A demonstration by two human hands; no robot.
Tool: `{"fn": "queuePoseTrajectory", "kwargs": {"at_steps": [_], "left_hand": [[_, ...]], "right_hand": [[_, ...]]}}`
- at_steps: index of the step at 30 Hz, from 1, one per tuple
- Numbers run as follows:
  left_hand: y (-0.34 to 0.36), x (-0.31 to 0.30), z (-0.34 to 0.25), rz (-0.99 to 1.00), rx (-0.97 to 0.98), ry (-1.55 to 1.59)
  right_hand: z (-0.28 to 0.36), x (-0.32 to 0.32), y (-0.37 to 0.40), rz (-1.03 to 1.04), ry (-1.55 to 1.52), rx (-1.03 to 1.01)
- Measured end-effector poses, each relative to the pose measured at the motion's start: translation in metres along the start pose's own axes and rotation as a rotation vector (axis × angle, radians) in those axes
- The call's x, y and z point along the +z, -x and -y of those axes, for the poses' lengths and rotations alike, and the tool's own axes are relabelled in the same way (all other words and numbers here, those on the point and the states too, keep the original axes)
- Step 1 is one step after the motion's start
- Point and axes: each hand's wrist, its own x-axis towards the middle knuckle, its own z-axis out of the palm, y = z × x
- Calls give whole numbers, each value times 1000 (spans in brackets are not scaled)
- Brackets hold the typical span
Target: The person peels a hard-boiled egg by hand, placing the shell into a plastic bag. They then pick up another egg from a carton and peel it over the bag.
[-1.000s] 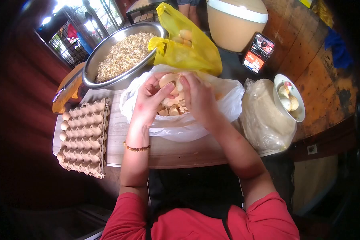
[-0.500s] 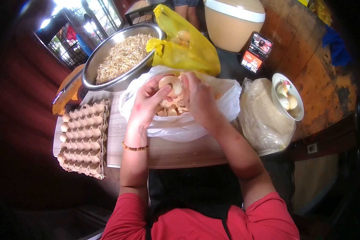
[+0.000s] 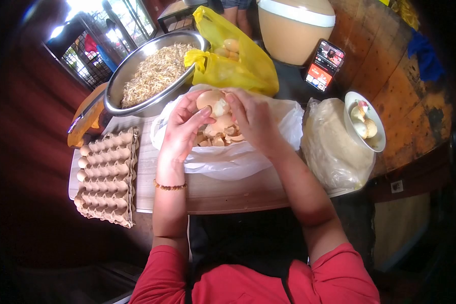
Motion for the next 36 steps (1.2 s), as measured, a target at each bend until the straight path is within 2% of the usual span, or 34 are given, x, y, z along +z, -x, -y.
{"fn": "queuePoseTrajectory", "kwargs": {"at_steps": [2, 8, 10, 13, 20, 22, 26, 28, 32, 34, 35, 36], "left_hand": [[-1, 0, 1, -4, 13, 3], [0, -2, 4, -3, 12, -32], [0, 0, 4, -7, 6, -46], [0, 2, 3, -11, -8, -56], [0, 4, 2, 1, -20, -51], [0, 6, 0, 9, -21, -51], [0, 5, 1, 5, -13, -5], [-1, 2, 3, 3, -6, -6], [0, 2, 0, -4, -6, 7], [0, 1, 1, -4, -8, 3], [0, 0, 1, -3, -10, -3], [0, 0, 1, -5, -10, -3]], "right_hand": [[3, -1, 0, 18, -41, 28], [-4, 5, 0, -28, -119, -92], [-5, 6, 3, -41, 86, -121], [-10, 12, 7, -28, 227, -86], [-2, 9, 8, -23, 238, 4], [-5, 9, 5, -62, 103, 71], [-5, 2, 1, -80, -24, 56], [0, -1, 0, -20, -56, 18], [1, 2, 0, -42, -187, 23], [3, 1, 0, -14, -281, 85], [1, 1, 0, -13, -281, 84], [-3, 3, 0, -41, -170, -10]]}}
